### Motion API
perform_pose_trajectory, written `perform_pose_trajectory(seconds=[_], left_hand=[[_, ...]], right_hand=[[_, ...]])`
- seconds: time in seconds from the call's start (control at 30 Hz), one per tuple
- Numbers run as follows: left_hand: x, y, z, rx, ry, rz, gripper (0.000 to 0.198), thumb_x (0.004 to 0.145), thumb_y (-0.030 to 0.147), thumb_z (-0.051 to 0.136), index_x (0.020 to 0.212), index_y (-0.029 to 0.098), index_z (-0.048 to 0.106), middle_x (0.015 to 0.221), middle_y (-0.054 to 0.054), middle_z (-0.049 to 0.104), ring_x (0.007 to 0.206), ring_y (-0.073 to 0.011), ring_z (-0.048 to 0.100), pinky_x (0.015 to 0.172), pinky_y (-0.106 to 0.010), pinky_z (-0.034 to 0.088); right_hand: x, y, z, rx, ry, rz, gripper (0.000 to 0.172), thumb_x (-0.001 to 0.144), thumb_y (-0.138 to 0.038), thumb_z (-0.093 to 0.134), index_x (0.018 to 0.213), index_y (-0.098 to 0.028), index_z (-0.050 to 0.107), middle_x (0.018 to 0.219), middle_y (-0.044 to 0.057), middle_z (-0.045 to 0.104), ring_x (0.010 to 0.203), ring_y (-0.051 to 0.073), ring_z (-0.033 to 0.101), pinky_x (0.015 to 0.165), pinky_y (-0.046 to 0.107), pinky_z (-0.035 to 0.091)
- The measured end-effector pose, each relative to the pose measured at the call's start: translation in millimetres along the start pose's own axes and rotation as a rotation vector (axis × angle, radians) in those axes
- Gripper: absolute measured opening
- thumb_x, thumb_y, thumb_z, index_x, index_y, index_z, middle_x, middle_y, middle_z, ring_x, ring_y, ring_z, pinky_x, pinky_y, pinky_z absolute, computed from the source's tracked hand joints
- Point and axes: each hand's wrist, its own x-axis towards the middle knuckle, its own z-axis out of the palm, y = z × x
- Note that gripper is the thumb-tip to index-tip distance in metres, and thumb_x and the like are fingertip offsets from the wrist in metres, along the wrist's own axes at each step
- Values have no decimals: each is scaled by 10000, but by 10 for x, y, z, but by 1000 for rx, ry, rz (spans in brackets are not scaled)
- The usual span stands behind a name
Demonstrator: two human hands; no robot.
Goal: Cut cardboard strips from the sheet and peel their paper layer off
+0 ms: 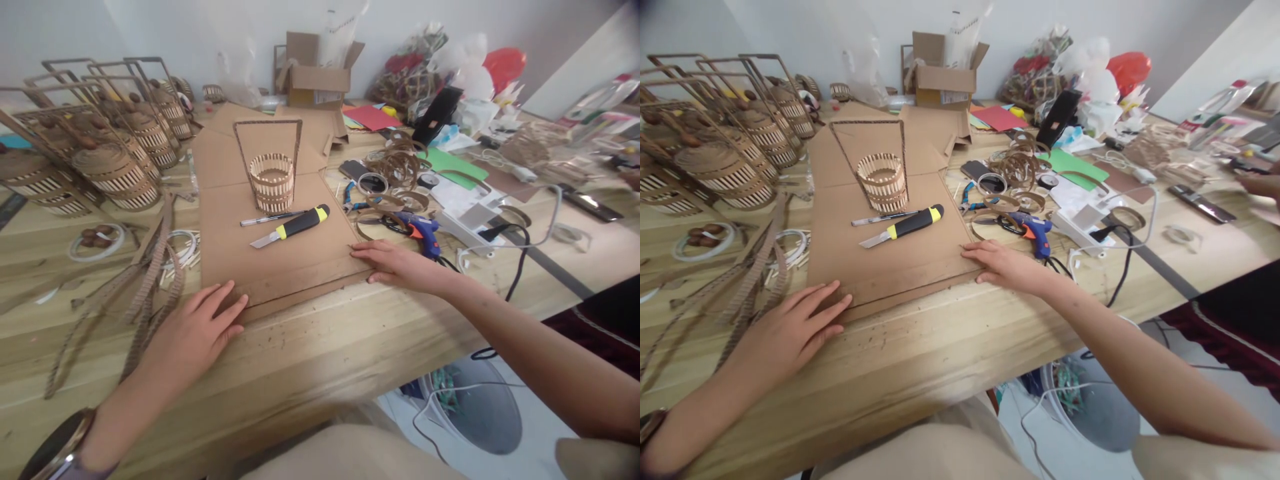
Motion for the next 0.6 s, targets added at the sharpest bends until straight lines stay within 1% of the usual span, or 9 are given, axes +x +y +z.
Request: perform_pose_trajectory(seconds=[0.13,0.2,0.3,0.37,0.4,0.47,0.6], left_hand=[[20,-43,-24,-40,-30,-42,539,995,505,301,1267,195,648,1358,-169,569,1175,-348,545,941,-535,489],[10,-73,-36,-76,-30,-42,534,997,499,307,1267,188,646,1365,-162,567,1185,-338,542,953,-525,488],[7,-136,-55,-145,-28,-60,491,1020,387,294,1247,136,650,1326,-156,599,1180,-292,554,977,-465,492],[12,-168,-67,-167,-46,-79,433,1014,302,323,1224,126,658,1289,-143,627,1148,-272,571,978,-447,494],[15,-175,-72,-171,-37,-104,405,1006,274,344,1189,132,677,1258,-134,644,1133,-266,577,985,-451,488],[19,-172,-82,-185,-35,-154,361,989,232,386,1192,133,668,1236,-122,650,1122,-257,576,994,-451,481],[25,-143,-113,-231,-45,-204,331,965,184,427,1194,122,658,1209,-123,637,1133,-259,555,1006,-455,470]], right_hand=[[27,17,-39,-17,-21,-11,548,906,-420,556,1392,-177,488,1448,154,475,1324,291,442,1093,509,369],[21,18,-47,-19,-23,-10,521,931,-431,509,1378,-164,501,1435,162,489,1312,290,461,1081,502,391],[33,24,-22,-50,17,9,418,962,-378,431,1298,-174,572,1358,159,556,1246,287,527,1029,498,449],[63,32,9,-81,65,10,380,955,-360,428,1241,-186,606,1290,153,596,1195,295,562,992,508,479],[81,36,25,-92,88,4,370,947,-359,434,1221,-190,616,1256,150,611,1171,301,575,974,513,492],[117,45,50,-109,113,-6,362,939,-358,437,1198,-190,625,1200,147,629,1134,312,591,948,520,509],[153,64,60,-119,122,-31,387,933,-389,427,1183,-184,640,1145,162,638,1081,340,609,908,530,532]])
